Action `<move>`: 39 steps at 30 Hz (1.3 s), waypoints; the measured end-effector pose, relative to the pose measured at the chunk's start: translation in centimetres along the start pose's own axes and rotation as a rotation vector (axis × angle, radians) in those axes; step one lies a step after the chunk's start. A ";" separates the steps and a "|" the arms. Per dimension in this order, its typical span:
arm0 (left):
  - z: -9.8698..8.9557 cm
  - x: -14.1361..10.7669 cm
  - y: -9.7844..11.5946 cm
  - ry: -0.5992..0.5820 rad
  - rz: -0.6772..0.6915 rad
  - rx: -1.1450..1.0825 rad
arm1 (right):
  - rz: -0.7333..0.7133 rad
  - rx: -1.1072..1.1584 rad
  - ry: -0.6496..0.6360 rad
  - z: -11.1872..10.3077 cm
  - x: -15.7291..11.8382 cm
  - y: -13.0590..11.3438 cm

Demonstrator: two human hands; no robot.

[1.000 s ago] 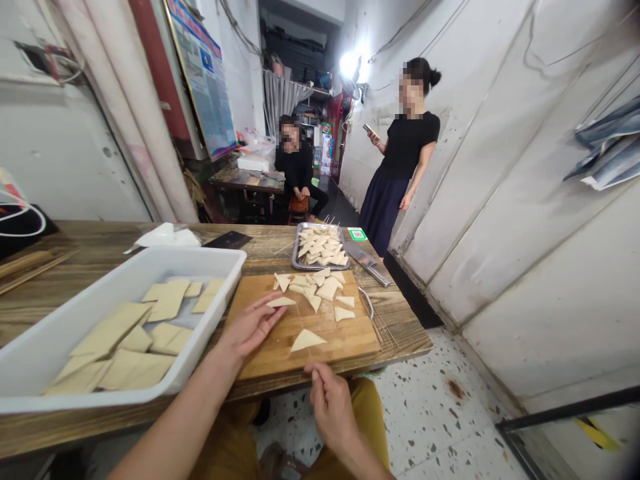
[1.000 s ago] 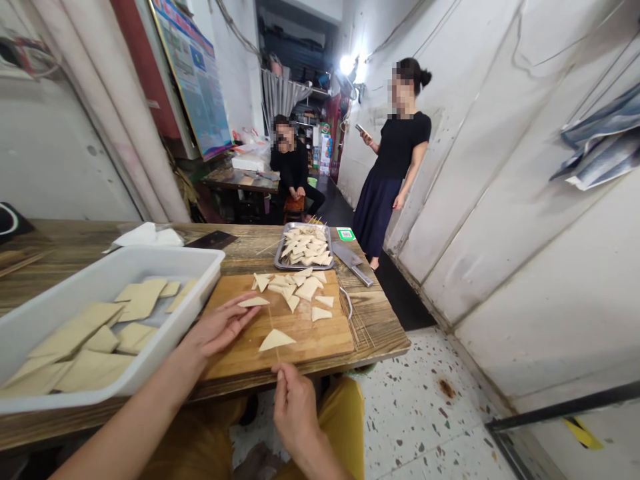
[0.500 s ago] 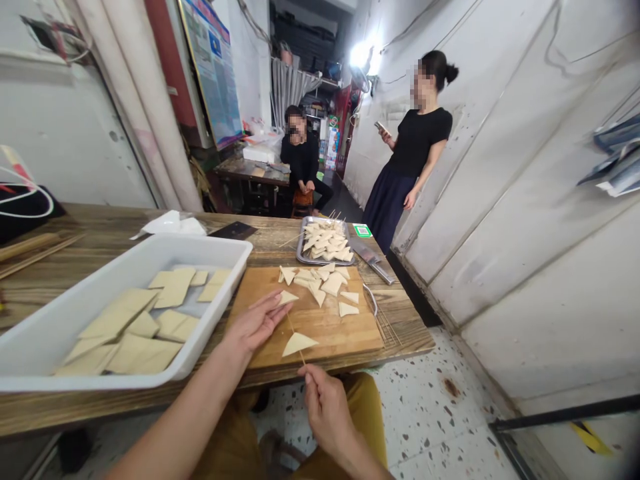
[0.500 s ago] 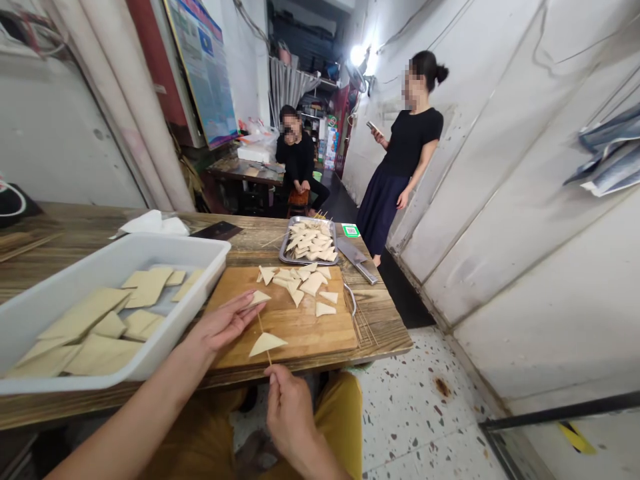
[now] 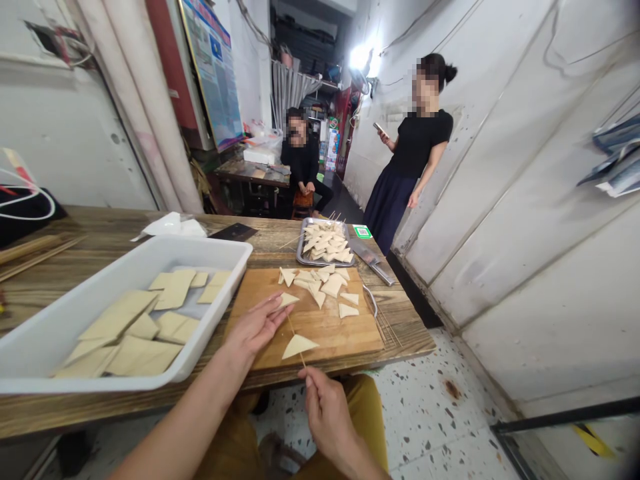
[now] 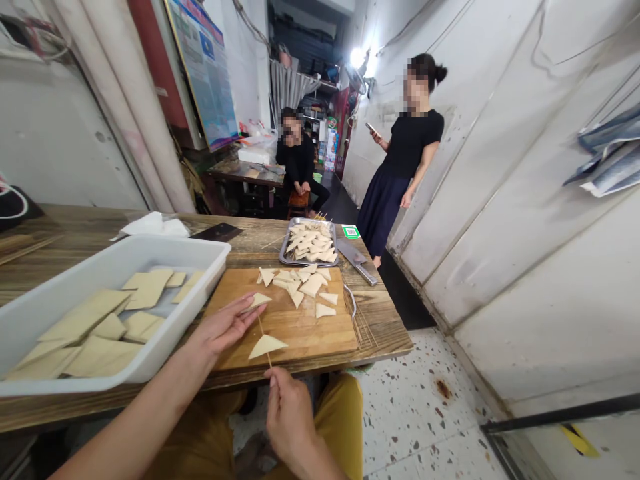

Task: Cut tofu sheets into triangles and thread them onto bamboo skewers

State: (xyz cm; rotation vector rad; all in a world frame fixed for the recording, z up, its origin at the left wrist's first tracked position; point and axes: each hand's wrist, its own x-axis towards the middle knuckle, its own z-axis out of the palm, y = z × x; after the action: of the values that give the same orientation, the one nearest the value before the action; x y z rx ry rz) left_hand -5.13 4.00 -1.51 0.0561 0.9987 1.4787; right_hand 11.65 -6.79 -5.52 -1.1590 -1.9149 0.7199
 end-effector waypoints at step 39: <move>0.1 -1.1 -0.8 -0.137 -0.049 0.093 | 0.016 -0.021 0.029 0.2 0.0 -0.2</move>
State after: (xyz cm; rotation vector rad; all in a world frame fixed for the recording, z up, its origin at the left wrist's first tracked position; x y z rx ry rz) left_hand -4.17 3.06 -1.36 0.1957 0.9503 1.3643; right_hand 11.37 -6.89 -5.47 -1.1928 -1.8952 0.6894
